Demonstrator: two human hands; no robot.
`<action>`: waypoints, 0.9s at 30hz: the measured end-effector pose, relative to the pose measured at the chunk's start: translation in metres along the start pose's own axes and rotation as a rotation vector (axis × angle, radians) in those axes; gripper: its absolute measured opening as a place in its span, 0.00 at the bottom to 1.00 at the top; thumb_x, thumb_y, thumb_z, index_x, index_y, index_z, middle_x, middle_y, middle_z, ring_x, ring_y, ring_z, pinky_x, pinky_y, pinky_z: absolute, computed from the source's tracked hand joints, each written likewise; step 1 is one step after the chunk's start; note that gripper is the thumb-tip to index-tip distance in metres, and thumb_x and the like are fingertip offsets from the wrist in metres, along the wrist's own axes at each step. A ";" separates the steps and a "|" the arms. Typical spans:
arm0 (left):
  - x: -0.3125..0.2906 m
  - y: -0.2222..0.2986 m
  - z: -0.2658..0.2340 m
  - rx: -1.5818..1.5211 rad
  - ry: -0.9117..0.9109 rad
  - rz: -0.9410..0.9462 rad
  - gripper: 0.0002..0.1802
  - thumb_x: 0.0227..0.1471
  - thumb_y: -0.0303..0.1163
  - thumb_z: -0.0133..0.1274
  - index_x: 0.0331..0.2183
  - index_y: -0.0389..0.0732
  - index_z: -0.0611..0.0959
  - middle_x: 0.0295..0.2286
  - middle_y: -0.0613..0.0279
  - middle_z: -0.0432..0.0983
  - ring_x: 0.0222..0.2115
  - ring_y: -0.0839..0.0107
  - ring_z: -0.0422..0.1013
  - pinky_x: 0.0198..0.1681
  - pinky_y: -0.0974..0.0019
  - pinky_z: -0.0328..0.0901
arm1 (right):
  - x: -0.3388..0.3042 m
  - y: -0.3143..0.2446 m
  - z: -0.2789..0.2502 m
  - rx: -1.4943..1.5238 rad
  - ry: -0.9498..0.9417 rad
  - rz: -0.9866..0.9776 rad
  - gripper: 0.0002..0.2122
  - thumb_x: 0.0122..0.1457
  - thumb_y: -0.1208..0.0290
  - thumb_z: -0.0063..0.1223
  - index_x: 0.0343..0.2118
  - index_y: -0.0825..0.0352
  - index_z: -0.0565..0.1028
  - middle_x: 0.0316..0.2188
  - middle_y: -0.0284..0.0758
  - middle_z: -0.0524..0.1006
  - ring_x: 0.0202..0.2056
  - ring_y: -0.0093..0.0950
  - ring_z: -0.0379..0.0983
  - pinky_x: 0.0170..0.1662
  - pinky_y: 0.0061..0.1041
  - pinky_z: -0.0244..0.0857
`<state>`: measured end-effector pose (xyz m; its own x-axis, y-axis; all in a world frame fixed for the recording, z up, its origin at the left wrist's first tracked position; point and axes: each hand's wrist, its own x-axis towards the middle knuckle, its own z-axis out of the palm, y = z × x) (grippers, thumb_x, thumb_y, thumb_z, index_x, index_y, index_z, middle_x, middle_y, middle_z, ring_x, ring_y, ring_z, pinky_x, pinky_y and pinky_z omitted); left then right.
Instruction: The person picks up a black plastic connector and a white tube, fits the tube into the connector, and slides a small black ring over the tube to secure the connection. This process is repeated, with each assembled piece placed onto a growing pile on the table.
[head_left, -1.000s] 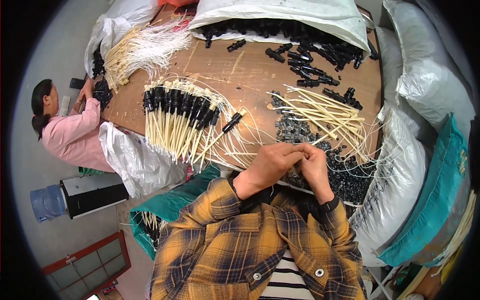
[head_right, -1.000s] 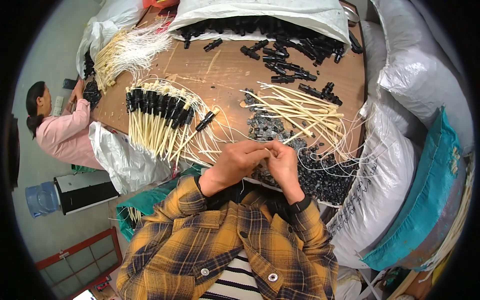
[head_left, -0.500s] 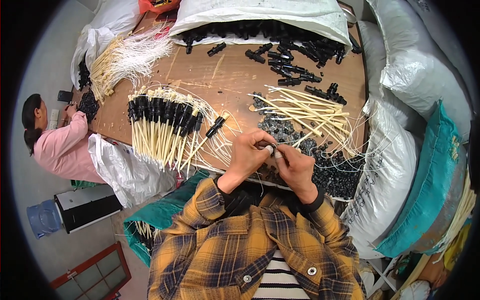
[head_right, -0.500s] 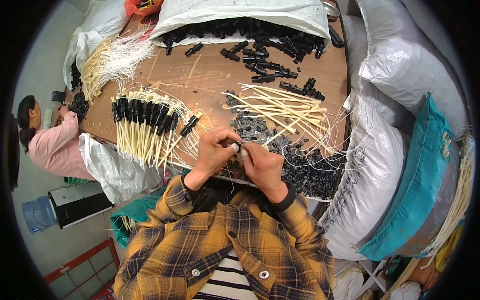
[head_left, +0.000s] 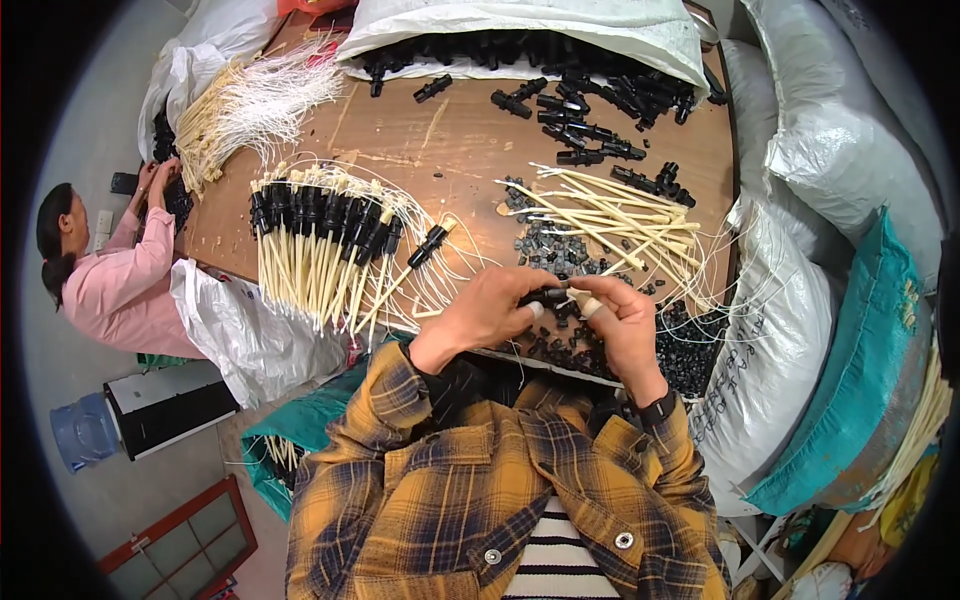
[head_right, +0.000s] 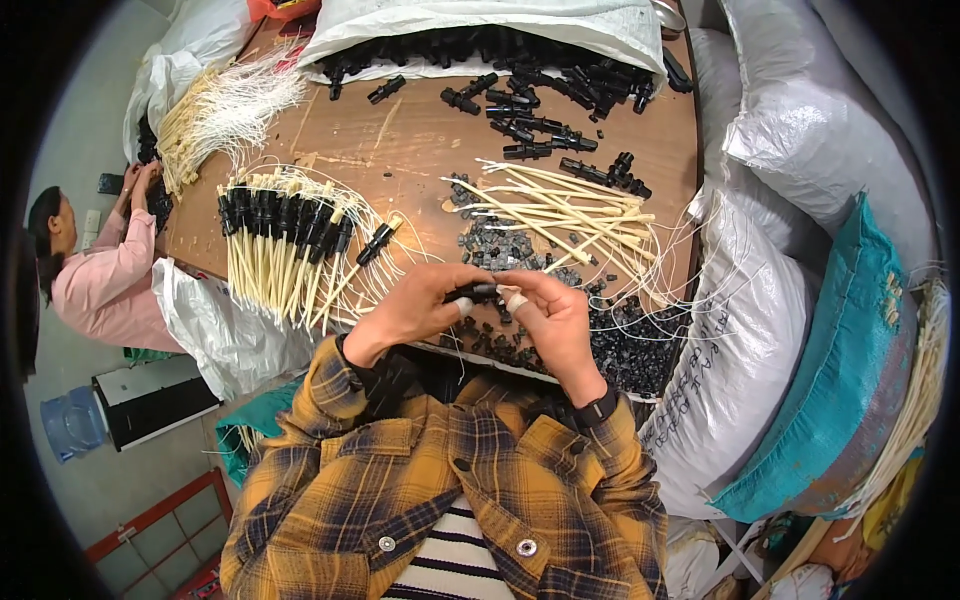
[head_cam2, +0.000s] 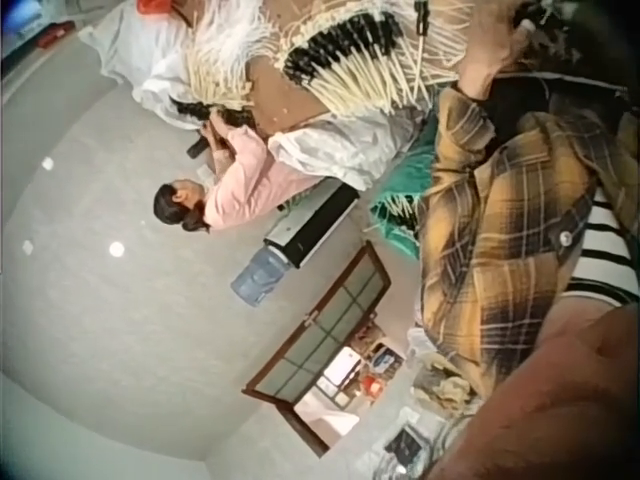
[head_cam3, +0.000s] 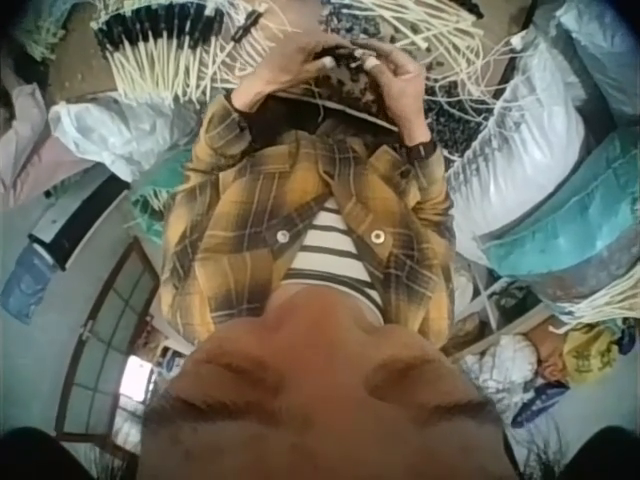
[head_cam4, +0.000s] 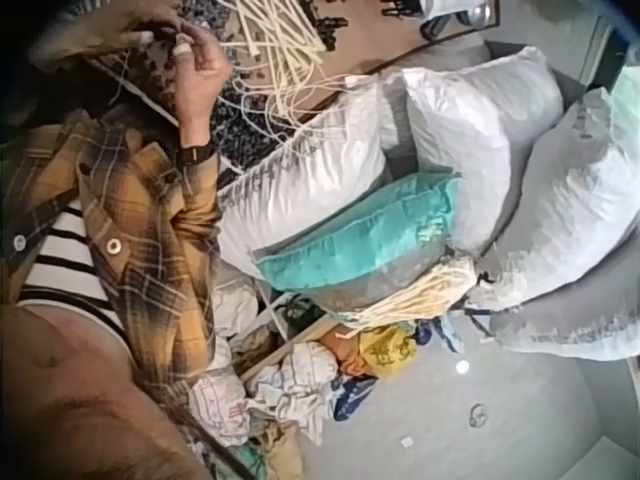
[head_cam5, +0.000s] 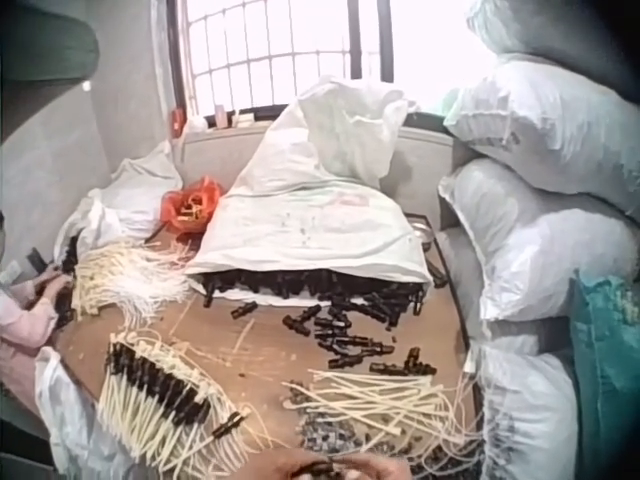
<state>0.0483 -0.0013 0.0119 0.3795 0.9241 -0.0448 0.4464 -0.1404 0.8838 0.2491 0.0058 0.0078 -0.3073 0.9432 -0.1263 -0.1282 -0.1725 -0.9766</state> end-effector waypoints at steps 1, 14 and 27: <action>0.001 -0.001 -0.003 0.007 -0.050 -0.073 0.20 0.43 0.22 0.52 0.43 0.37 0.77 0.35 0.51 0.78 0.37 0.61 0.75 0.42 0.64 0.69 | 0.001 0.000 -0.004 0.001 -0.005 0.003 0.10 0.57 0.77 0.52 0.41 0.70 0.77 0.23 0.27 0.77 0.18 0.15 0.67 0.19 0.16 0.57; -0.029 -0.009 0.004 0.621 0.161 0.095 0.18 0.36 0.27 0.59 0.36 0.43 0.80 0.25 0.60 0.75 0.24 0.61 0.74 0.24 0.61 0.67 | 0.008 0.010 0.030 -0.732 -0.072 -0.145 0.11 0.48 0.72 0.63 0.36 0.65 0.77 0.15 0.33 0.72 0.16 0.26 0.67 0.22 0.26 0.62; -0.012 -0.040 -0.039 0.763 0.768 -0.092 0.29 0.31 0.28 0.62 0.43 0.42 0.77 0.42 0.59 0.68 0.47 0.60 0.61 0.48 0.57 0.54 | 0.029 0.013 0.004 -1.063 -0.027 -0.506 0.11 0.45 0.69 0.64 0.32 0.65 0.78 0.32 0.37 0.77 0.27 0.35 0.74 0.29 0.28 0.66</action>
<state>-0.0055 0.0068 -0.0048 -0.1708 0.8809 0.4414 0.9340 0.0021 0.3574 0.2347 0.0294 -0.0078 -0.4682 0.8281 0.3083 0.6060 0.5548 -0.5701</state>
